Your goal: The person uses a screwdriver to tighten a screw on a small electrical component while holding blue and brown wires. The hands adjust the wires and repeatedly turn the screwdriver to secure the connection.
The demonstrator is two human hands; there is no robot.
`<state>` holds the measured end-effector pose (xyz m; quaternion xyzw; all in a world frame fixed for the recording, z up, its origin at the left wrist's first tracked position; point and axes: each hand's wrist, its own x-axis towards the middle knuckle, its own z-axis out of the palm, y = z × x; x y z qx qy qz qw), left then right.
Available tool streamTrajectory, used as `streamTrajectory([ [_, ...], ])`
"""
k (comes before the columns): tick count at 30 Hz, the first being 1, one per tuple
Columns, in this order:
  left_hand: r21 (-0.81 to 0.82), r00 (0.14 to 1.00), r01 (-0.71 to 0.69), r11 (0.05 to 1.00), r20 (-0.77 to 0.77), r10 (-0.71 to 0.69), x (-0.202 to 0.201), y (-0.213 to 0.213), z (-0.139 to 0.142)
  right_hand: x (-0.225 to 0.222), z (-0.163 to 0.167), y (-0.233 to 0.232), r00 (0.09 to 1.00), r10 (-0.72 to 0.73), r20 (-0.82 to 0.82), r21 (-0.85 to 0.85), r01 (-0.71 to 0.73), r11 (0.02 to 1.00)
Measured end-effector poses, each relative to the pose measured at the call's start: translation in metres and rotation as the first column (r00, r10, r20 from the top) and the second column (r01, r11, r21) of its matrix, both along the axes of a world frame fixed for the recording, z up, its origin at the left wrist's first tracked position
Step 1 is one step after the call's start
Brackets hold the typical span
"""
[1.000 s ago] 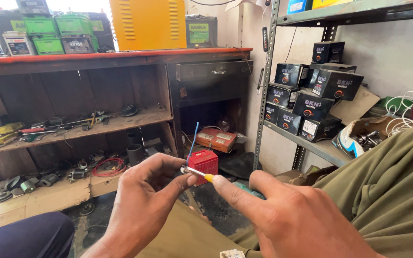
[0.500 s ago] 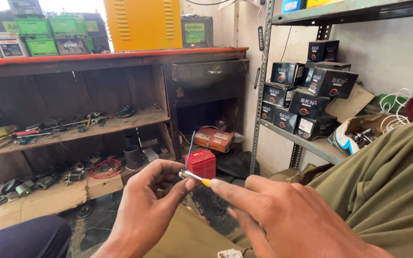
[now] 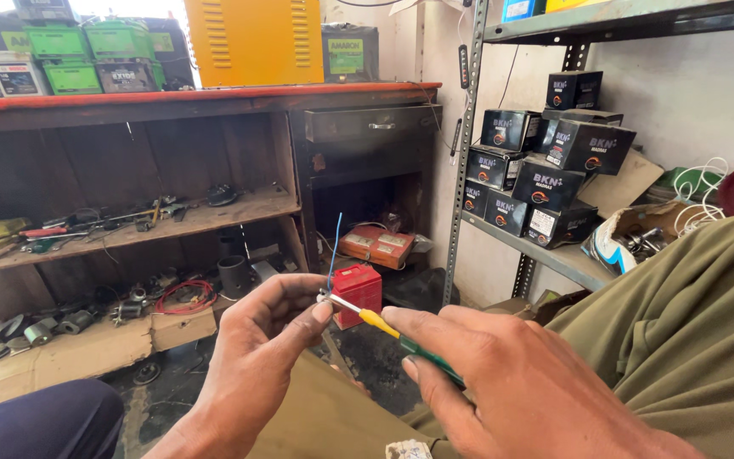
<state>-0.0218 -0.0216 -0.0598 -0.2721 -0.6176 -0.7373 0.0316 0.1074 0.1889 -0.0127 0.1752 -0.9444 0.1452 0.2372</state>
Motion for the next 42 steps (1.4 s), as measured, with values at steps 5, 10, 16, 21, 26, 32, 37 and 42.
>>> streamTrajectory([
  [5,-0.008,0.999,0.004,1.0,-0.051,-0.005,0.001,-0.002,0.001,0.0,0.005,-0.001,0.997,0.059,-0.048,-0.068,-0.062,0.996],
  [10,-0.057,0.99,0.003,0.998,-0.14,-0.011,0.007,-0.004,0.009,0.0,0.015,-0.001,0.966,0.117,0.229,-0.358,-0.029,0.933],
  [16,-0.202,0.965,-0.134,0.97,-0.248,0.082,0.023,-0.008,0.02,-0.005,0.021,-0.001,0.83,0.153,0.537,-0.592,0.241,0.769],
  [21,-0.322,0.943,-0.256,0.911,-0.29,0.163,0.03,-0.01,0.024,-0.003,0.013,0.0,0.853,0.25,0.458,-0.615,0.101,0.782],
  [26,-0.277,0.933,-0.255,0.926,-0.322,0.161,0.03,-0.01,0.019,0.001,0.002,-0.006,0.882,0.448,-0.149,-0.222,-0.471,0.854],
  [32,-0.192,0.944,-0.192,0.962,-0.305,0.128,0.025,-0.009,0.014,0.001,-0.008,-0.01,0.997,0.076,-0.004,-0.103,-0.076,0.992],
  [37,-0.181,0.934,-0.215,0.96,-0.326,0.148,0.019,-0.009,0.016,-0.002,-0.02,-0.01,0.999,-0.033,-0.03,0.134,0.037,0.99],
  [42,-0.165,0.937,-0.199,0.966,-0.322,0.138,0.018,-0.01,0.022,-0.007,-0.026,-0.012,0.982,-0.178,-0.063,0.288,0.189,0.939],
])
